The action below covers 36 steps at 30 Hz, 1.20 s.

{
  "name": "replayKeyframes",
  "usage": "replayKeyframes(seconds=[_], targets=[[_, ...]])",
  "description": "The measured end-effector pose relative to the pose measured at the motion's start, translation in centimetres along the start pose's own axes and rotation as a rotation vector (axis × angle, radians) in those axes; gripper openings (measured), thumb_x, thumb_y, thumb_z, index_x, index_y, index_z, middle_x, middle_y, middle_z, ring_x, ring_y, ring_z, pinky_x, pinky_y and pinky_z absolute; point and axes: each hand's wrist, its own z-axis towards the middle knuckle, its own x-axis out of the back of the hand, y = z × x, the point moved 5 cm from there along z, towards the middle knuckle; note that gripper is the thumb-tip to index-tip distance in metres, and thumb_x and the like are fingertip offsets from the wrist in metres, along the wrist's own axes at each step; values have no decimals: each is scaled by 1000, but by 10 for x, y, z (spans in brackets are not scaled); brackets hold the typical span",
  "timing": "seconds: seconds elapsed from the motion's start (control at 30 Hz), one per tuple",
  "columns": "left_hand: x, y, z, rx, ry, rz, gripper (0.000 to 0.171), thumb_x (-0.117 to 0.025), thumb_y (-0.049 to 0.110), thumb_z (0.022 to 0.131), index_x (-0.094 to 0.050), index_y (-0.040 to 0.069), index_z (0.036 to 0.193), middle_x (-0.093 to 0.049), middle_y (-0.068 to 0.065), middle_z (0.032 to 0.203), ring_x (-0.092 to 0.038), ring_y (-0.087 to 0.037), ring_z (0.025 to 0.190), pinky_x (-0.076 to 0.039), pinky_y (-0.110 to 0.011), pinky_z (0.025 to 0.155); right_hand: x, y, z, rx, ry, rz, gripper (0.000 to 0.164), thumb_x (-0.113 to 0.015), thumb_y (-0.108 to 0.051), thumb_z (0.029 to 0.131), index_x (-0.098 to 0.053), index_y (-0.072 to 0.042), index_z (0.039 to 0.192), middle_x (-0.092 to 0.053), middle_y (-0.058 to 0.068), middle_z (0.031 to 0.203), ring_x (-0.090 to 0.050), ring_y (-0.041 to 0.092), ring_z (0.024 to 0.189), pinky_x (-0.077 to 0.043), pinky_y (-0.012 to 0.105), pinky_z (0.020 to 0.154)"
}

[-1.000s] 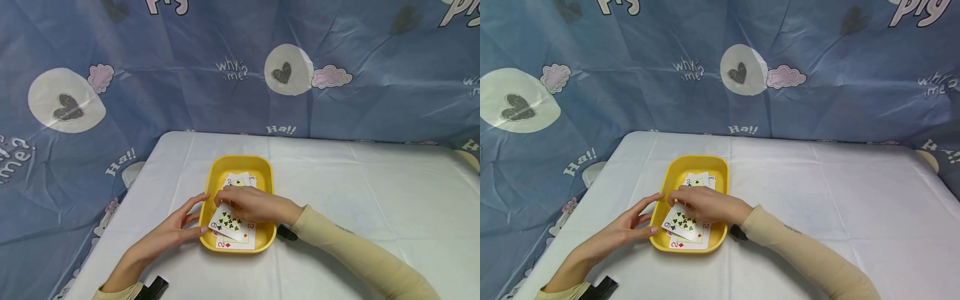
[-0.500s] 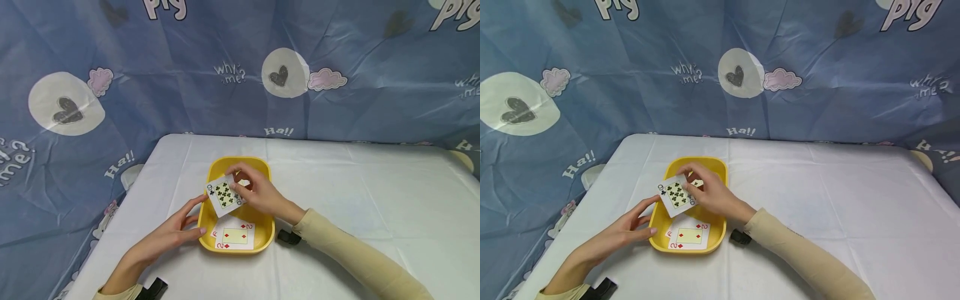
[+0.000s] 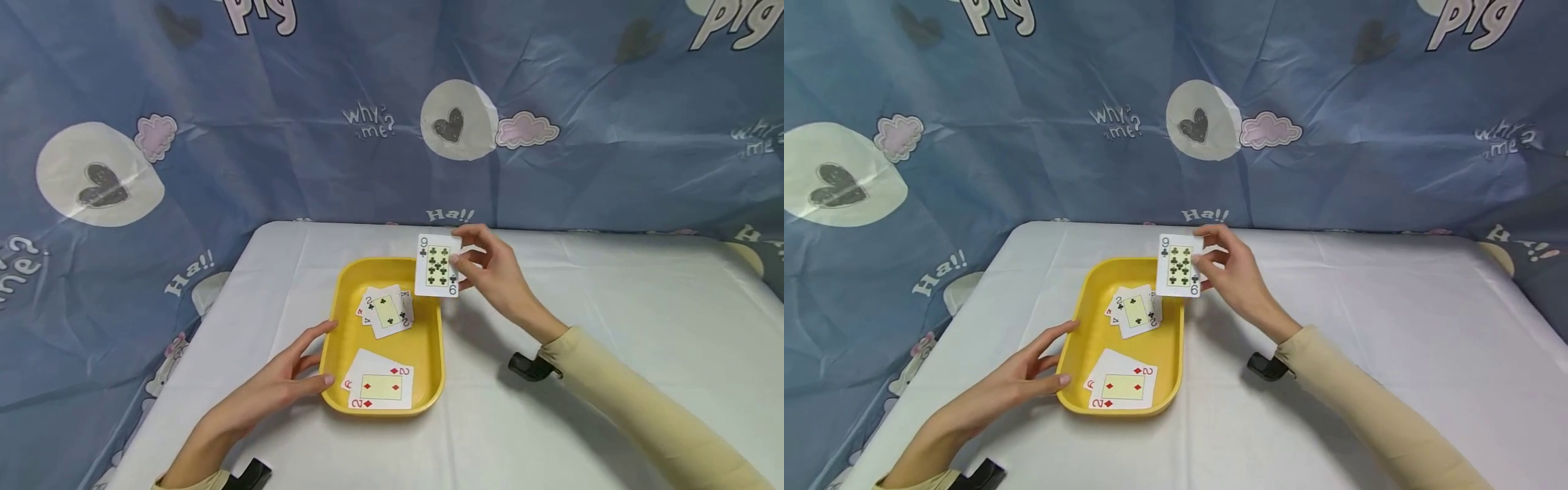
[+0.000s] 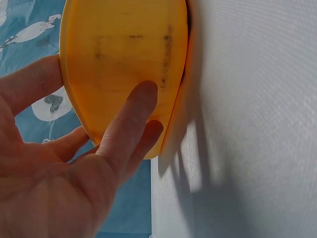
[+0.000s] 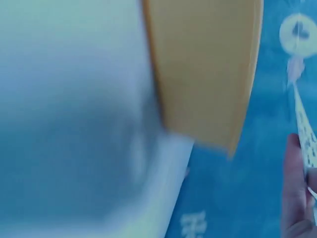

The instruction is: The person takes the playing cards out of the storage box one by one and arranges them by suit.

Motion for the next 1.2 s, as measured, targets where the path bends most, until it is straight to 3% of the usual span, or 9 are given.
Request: replayKeyframes(seconds=[0.17,0.33,0.57,0.77,0.97,1.2], targets=[[0,1,0,-1,1,2,78,-71,21,92,-27,32,154,-11,4,161,-38,-27,138,-33,-53,105,37,20,-7,-143,-32,-124,41,-64,5,92,-54,-3,131,-53,21,111,-67,28,88,-57,46,59],[1,3,-2,4,6,1,77,-71,22,92,-27,32,154,-10,2,162,-37,-28,139,-34,-53,105,53,43,-15,-259,-125,-257,37,-64,4,91,-57,-3,127,-55,21,109,-67,28,89,-57,45,60],[1,2,-1,9,4,2,78,-71,21,92,-26,31,154,-12,1,161,-39,-28,137,-35,-50,104,56,61,-16,-277,-226,-492,32,-70,0,88,-62,-3,118,-62,16,100,-67,22,78,-55,37,63],[-1,1,-1,10,2,3,77,-70,22,92,-26,32,154,-16,0,161,-40,-27,137,-35,-50,104,54,70,-10,-244,-297,-705,29,-75,-7,84,-66,-4,111,-63,7,91,-57,20,81,-44,36,72],[0,2,0,8,6,5,76,-70,22,92,-27,32,154,-15,0,161,-40,-27,136,-35,-50,104,56,68,-10,-216,-282,-716,32,-73,-6,86,-66,-4,116,-61,12,98,-56,24,85,-44,39,74],[0,1,0,11,7,5,77,-70,22,92,-27,32,154,-14,1,161,-40,-27,137,-35,-51,104,48,45,-2,-91,-120,-514,28,-66,-4,93,-64,-5,121,-62,12,102,-61,26,90,-49,36,75]])
